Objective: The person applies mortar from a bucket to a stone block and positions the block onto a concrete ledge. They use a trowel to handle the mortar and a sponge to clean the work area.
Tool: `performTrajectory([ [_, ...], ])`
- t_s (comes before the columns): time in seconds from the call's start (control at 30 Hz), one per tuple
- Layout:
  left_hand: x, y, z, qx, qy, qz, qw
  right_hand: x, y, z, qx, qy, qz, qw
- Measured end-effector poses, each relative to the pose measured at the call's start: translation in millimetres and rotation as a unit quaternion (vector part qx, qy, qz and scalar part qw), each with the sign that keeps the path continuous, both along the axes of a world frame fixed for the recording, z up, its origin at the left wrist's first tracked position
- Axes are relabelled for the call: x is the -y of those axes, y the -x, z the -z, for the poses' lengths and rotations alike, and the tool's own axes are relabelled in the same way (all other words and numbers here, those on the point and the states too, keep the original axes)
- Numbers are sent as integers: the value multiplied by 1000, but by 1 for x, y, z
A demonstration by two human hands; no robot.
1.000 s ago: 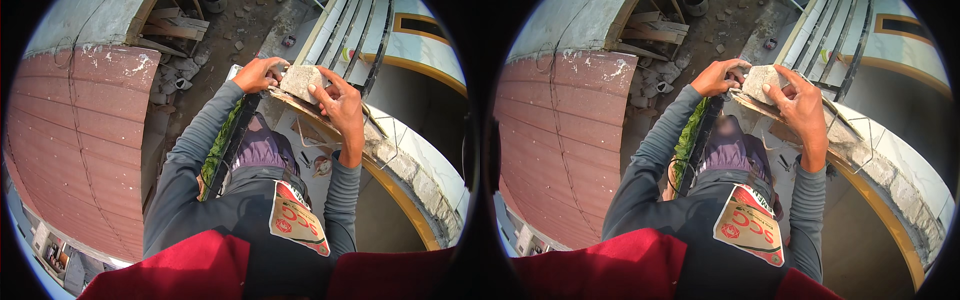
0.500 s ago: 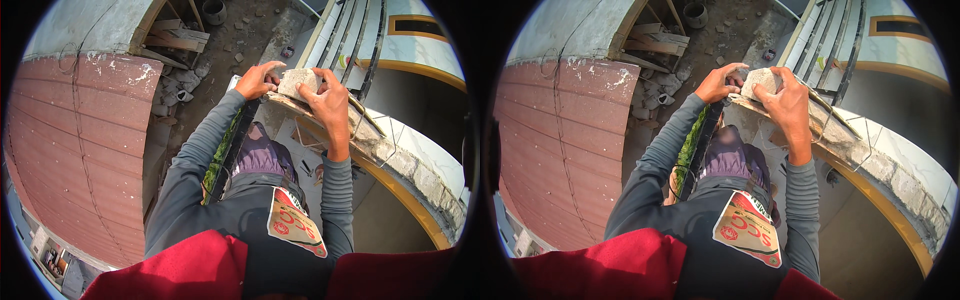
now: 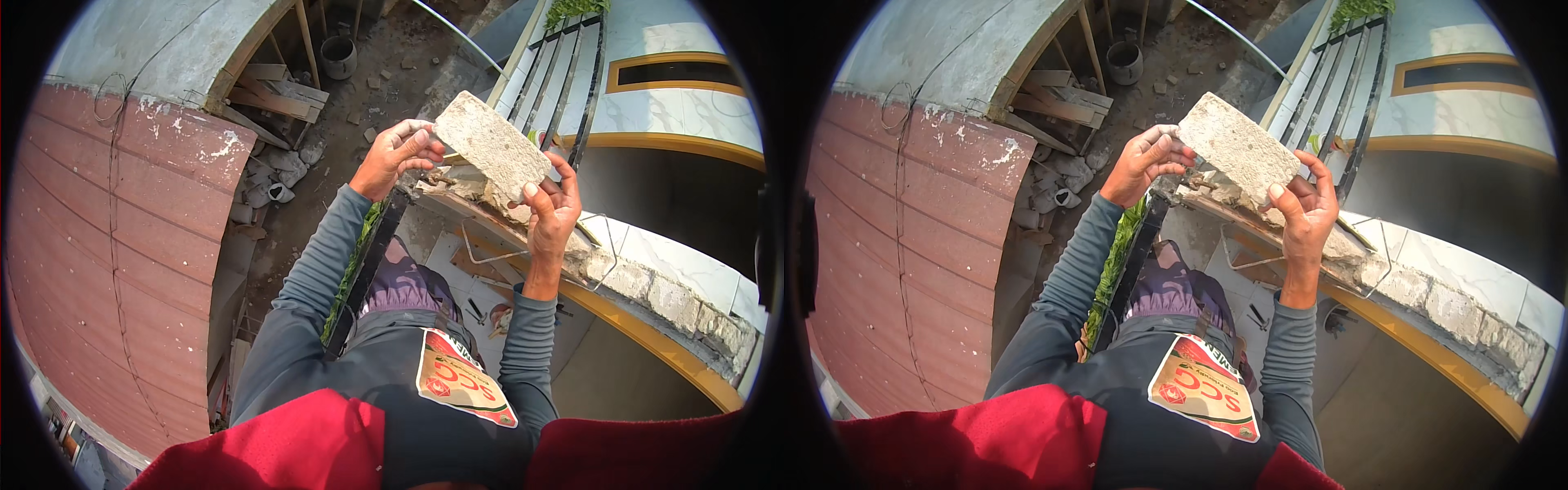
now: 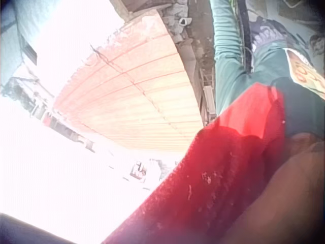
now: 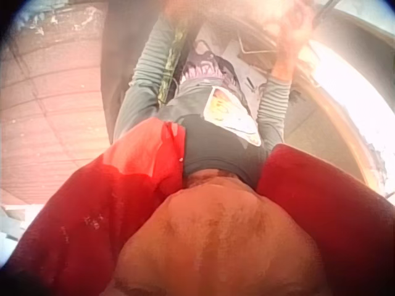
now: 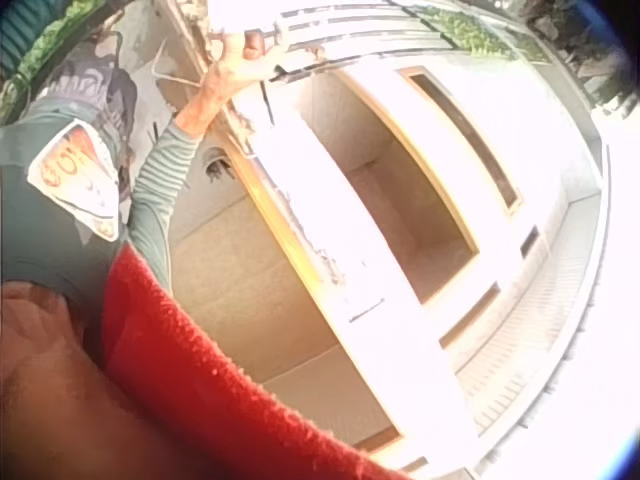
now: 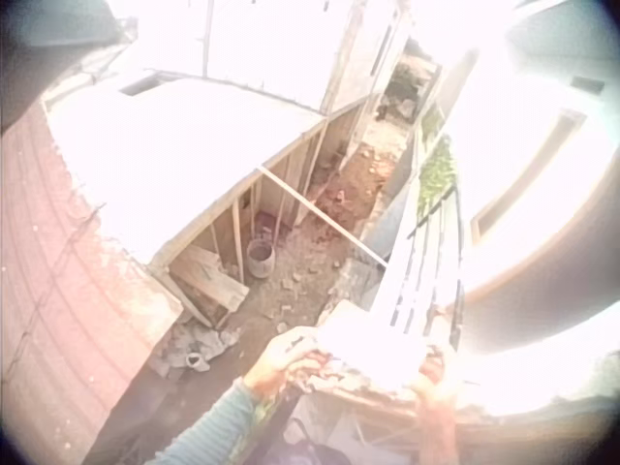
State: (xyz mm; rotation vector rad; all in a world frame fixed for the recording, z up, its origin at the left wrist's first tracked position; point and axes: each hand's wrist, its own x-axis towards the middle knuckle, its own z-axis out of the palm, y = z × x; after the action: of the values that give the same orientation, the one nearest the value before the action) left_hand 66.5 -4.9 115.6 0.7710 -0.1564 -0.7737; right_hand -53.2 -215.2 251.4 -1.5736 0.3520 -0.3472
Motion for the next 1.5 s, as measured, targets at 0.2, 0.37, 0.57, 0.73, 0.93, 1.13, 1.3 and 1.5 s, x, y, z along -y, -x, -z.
performTrajectory([
  [0.2, 17, 11, -81, 13, 50, -69, 996, -27, 1, 17, 43, -55, -42, 997],
  [0.37, 6, -14, -89, 231, -30, -82, 969, -12, -7, -17, 8, 119, -58, 991],
  [0.57, 19, -30, -112, 416, -153, -49, 895, -2, -35, -73, 26, 284, -46, 957],
  [0.73, 25, -34, -111, 384, -125, -68, 912, 5, -39, -84, 19, 300, -37, 953],
  [0.93, 23, -44, -93, -29, 18, 51, 998, 14, -25, -59, -50, 232, -22, 971],
  [1.13, 27, -36, -75, -72, -25, 50, 996, 10, -22, -46, -83, 185, -48, 978],
  [1.3, 27, -31, -72, 67, -72, 23, 995, 12, -23, -40, -79, 190, -45, 978],
  [1.5, 29, -22, -87, 382, -185, -91, 901, 10, -20, -46, -55, 247, -43, 967],
])
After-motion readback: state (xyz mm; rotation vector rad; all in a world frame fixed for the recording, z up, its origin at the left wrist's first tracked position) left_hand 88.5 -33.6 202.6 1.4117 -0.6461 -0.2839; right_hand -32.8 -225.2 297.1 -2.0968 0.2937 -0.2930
